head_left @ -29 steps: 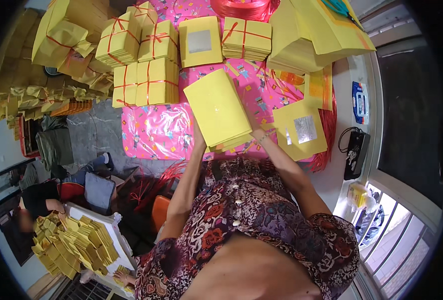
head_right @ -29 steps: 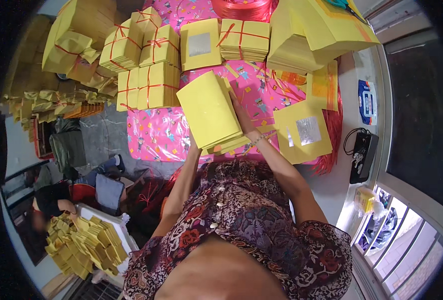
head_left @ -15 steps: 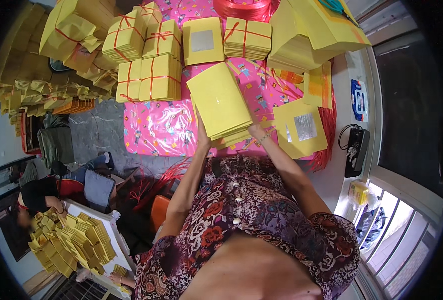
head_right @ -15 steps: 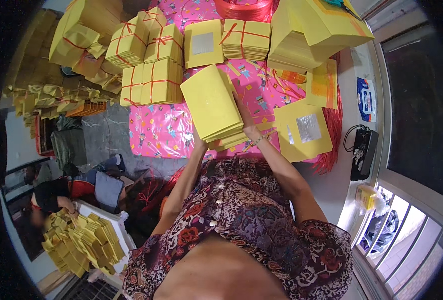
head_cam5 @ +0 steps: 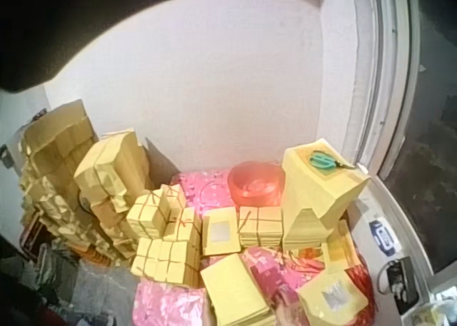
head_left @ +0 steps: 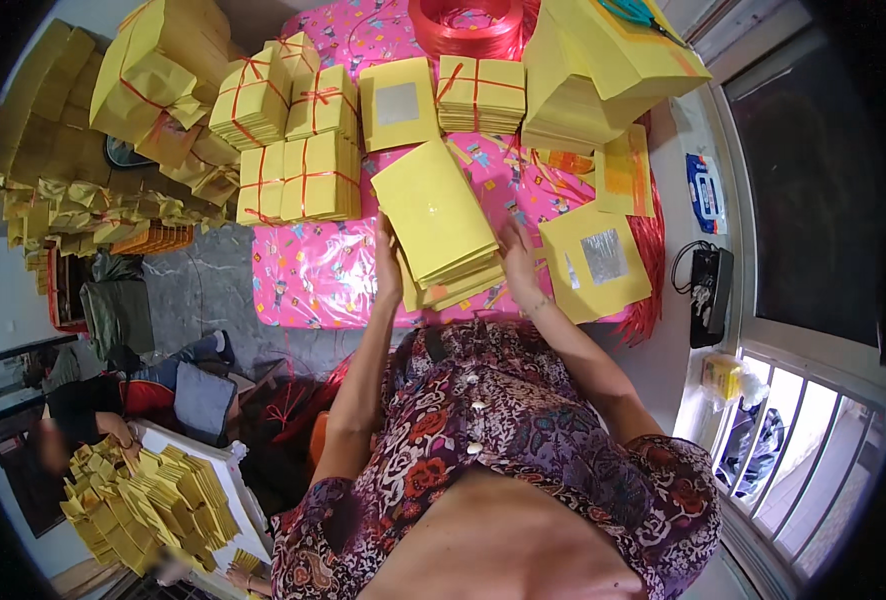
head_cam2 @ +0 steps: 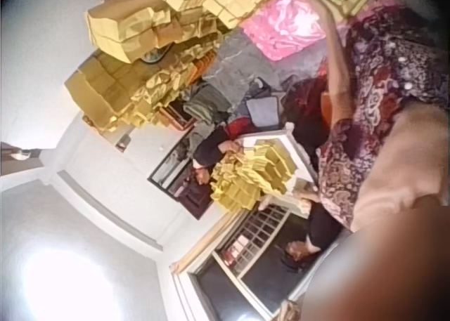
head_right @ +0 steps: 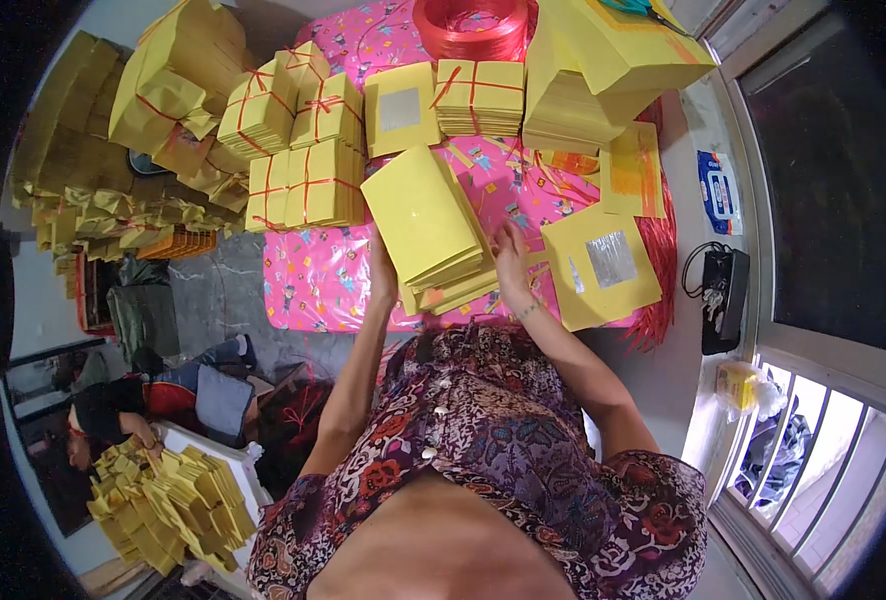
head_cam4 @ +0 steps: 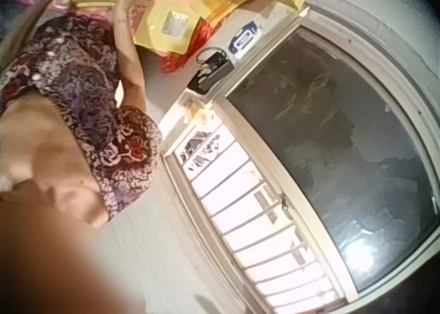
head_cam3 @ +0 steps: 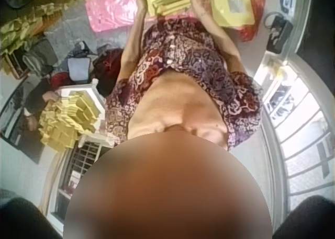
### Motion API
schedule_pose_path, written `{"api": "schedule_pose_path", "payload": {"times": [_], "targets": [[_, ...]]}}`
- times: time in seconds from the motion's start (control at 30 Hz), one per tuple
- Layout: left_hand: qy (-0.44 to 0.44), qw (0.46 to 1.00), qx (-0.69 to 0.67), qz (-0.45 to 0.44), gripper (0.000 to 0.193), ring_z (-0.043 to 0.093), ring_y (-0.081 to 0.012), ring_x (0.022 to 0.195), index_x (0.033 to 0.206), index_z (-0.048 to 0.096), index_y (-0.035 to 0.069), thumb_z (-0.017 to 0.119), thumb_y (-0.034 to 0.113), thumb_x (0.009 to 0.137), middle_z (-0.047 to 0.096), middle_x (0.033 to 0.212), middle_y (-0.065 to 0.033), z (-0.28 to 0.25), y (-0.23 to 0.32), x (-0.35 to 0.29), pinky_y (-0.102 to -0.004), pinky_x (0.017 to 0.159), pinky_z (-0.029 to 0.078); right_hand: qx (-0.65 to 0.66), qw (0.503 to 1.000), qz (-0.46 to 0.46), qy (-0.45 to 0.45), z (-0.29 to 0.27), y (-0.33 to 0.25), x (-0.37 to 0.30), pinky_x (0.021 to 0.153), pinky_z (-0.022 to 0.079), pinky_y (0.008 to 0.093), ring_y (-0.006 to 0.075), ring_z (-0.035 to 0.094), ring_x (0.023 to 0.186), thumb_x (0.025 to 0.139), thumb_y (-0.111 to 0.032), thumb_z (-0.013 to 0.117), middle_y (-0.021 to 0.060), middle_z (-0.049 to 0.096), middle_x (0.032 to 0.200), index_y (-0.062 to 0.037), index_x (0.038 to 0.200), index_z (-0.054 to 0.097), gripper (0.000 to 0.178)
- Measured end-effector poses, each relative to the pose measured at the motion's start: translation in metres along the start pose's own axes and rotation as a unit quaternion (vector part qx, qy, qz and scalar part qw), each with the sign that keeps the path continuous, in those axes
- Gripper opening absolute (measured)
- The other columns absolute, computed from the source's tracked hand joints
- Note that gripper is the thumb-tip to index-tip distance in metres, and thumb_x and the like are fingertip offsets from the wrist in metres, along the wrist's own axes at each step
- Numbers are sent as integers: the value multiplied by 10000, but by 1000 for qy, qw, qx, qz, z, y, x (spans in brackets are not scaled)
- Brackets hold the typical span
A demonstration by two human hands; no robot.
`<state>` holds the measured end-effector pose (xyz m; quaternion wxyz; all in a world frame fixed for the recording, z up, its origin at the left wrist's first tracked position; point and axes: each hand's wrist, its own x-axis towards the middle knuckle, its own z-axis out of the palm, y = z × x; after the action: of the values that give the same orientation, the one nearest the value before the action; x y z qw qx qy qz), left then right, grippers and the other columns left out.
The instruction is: Bundling and tying stacks of joss paper with red string.
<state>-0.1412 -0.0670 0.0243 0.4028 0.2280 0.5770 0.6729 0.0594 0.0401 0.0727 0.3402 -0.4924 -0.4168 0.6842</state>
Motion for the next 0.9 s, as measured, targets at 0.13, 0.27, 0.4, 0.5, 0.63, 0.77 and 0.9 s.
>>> {"api": "schedule_pose_path", "payload": {"times": [0.13,0.27,0.4,0.5,0.63,0.77,0.9], "targets": [[-17,997,67,30,786,309,-288,1374,1471,254,26,208,623,963,335,1486,-165,-15,40,37,-415,1117,237,-63,989,33,-127,-54,74,-31,1032,391,337,248,479,1210,962,-93,461,163,552,1203,21,1281,437,340],[-110,991,-9,-70,869,372,-274,1333,1442,288,-29,213,673,935,419,1420,-181,-40,69,89,-400,1093,287,247,901,306,-181,-14,48,-63,1061,394,382,298,484,1185,953,-14,432,213,492,1244,44,1226,420,279],[-191,928,-151,-282,949,381,-272,1327,1419,332,-41,240,740,887,440,1403,-177,-7,106,126,-387,1098,291,220,912,309,-155,11,14,-62,1078,379,404,334,476,1181,937,23,430,240,444,1280,55,1223,400,289],[-252,909,-26,-332,1003,385,-277,1326,1381,386,-59,262,782,849,464,1377,-187,1,111,145,-374,1097,301,213,912,296,-185,20,15,-58,1089,362,401,314,456,1209,933,26,430,225,432,1306,58,1257,385,328],[-236,897,91,-363,964,508,-221,1200,1374,413,-41,440,749,823,525,1317,-183,2,97,152,-357,964,442,207,899,311,-228,25,34,-55,1048,389,375,258,459,1203,927,46,399,160,432,1343,21,1270,401,345],[-294,903,104,-296,720,537,-160,1143,1411,403,54,556,534,898,560,1280,-92,33,110,131,-341,898,488,207,916,277,-203,21,40,-52,1003,420,384,248,502,1155,915,53,416,129,511,1272,-2,1237,462,330],[-321,884,107,-322,621,519,-131,1150,1434,373,89,590,369,925,544,1298,-46,15,112,131,-324,925,481,270,906,235,-224,25,55,-53,971,443,395,233,542,1105,917,31,451,106,571,1201,-6,1172,531,270]]}}
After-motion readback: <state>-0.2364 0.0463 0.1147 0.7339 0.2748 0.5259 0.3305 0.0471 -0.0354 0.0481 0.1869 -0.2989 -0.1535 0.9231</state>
